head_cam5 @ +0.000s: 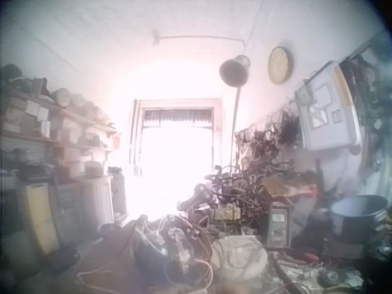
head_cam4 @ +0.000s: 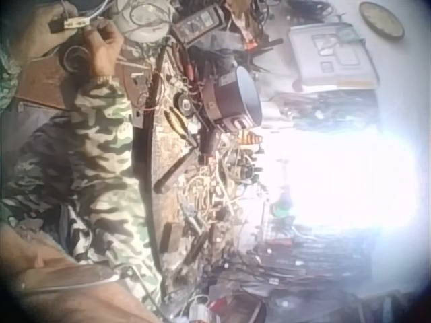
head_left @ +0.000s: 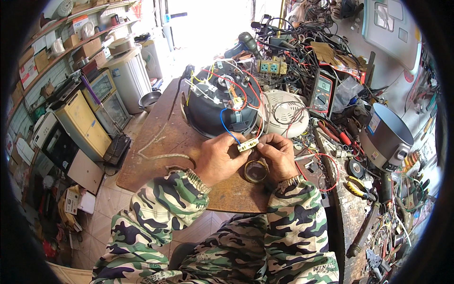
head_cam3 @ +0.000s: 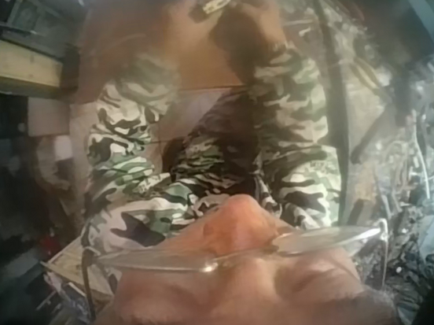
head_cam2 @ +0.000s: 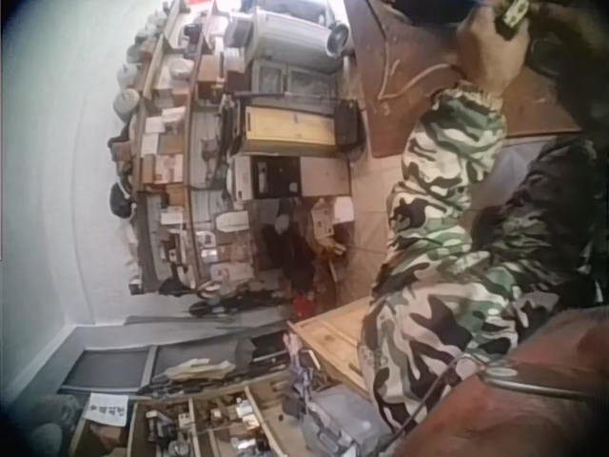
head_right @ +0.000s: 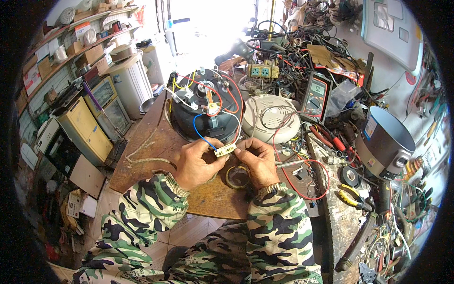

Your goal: The person tests a small green circuit board with a multimeter, then uses a screwdriver to adjust a white plastic component. The person handles wires and tools on a cluttered workbench.

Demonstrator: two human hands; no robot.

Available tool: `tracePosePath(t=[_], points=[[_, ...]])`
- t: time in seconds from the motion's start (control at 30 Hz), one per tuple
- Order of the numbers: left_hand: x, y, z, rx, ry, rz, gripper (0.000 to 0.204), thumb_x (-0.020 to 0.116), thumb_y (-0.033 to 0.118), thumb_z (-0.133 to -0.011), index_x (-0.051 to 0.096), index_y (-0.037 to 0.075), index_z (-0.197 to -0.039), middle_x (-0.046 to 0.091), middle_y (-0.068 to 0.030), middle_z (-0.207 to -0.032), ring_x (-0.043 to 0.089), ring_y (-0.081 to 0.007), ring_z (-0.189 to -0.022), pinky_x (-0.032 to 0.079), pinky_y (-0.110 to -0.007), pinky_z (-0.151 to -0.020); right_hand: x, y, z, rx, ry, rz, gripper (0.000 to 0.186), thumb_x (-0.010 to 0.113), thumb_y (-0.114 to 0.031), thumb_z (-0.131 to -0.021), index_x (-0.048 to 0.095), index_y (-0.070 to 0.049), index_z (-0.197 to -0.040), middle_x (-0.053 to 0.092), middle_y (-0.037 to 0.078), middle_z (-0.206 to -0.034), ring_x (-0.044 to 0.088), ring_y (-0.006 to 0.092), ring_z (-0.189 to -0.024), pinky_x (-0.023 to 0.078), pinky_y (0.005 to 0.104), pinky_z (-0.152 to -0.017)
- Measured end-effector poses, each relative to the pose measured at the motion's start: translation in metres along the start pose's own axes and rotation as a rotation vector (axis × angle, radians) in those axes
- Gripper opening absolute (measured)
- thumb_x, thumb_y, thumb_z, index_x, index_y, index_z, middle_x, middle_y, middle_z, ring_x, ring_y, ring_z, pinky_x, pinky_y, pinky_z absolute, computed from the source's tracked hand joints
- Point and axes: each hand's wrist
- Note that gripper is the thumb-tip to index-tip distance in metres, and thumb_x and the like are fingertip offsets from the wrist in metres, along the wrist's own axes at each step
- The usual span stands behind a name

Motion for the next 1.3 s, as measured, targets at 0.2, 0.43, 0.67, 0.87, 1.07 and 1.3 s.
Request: tracePosePath(t=[0.2,0.43,0.67,0.87,1.07,1.3], points=[[-0.004,0.013,0.0,-0.067,0.005,-0.076,0.035,0.086,0.011,-0.075,0.064,0.002,-0.1,0.07,-0.0086,-0.078,0.07,-0.0148,-0.067,0.056,-0.029,-0.06,-0.002,0.003,-0.002,-0.047,0.0,0.015,0.007,0.066,-0.001,-0.088,0.065,0.004,-0.092,0.068,0.007,-0.082,0.064,0.0124,-0.074,0.051,0.0266,-0.069],[0.0,0.001,0.001,0.036,0.038,-0.137,0.029,0.083,0.008,-0.076,0.064,0.002,-0.097,0.07,-0.0098,-0.081,0.07,-0.0175,-0.069,0.055,-0.031,-0.06,-0.001,0.004,-0.002,-0.011,0.037,0.046,0.008,0.069,-0.003,-0.087,0.066,0.002,-0.092,0.068,0.006,-0.082,0.062,0.0112,-0.072,0.05,0.0258,-0.068],[-0.001,0.003,-0.002,-0.02,0.021,-0.106,0.026,0.081,0.01,-0.075,0.064,0.006,-0.094,0.069,-0.0122,-0.083,0.071,-0.0307,-0.073,0.056,-0.038,-0.063,-0.024,-0.051,-0.005,-0.028,0.141,0.399,0.01,0.07,-0.009,-0.088,0.069,0.0,-0.093,0.067,0.005,-0.081,0.062,0.0123,-0.066,0.051,0.0265,-0.062],[-0.002,0.001,0.001,-0.026,-0.002,-0.083,0.026,0.081,0.009,-0.076,0.064,0.005,-0.096,0.069,-0.0114,-0.081,0.07,-0.027,-0.07,0.055,-0.036,-0.062,-0.065,-0.101,0.011,-0.026,0.331,1.039,0.019,0.067,-0.01,-0.085,0.07,0.007,-0.095,0.072,0.01,-0.081,0.066,0.0139,-0.07,0.054,0.0296,-0.064],[0.0,-0.005,0.002,-0.041,-0.038,-0.162,0.024,0.08,0.014,-0.076,0.065,0.005,-0.093,0.069,-0.0123,-0.079,0.069,-0.0296,-0.069,0.055,-0.039,-0.062,-0.075,-0.071,0.029,0.117,0.168,1.913,0.024,0.063,-0.011,-0.078,0.071,-0.004,-0.099,0.07,0.026,-0.085,0.07,0.041,-0.082,0.057,0.0475,-0.077],[-0.005,-0.012,0.004,-0.098,-0.129,-0.34,0.021,0.075,0.02,-0.078,0.066,0.006,-0.091,0.069,-0.0158,-0.078,0.068,-0.0375,-0.071,0.053,-0.047,-0.063,-0.073,-0.061,0.029,-0.143,0.037,2.09,0.016,0.066,-0.015,-0.077,0.061,-0.005,-0.088,0.067,0.018,-0.078,0.068,0.0402,-0.072,0.055,0.0496,-0.065]])
Point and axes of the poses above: each hand's wrist, its own z-axis away from the middle knuckle, its own x-axis out of the palm, y = z × x
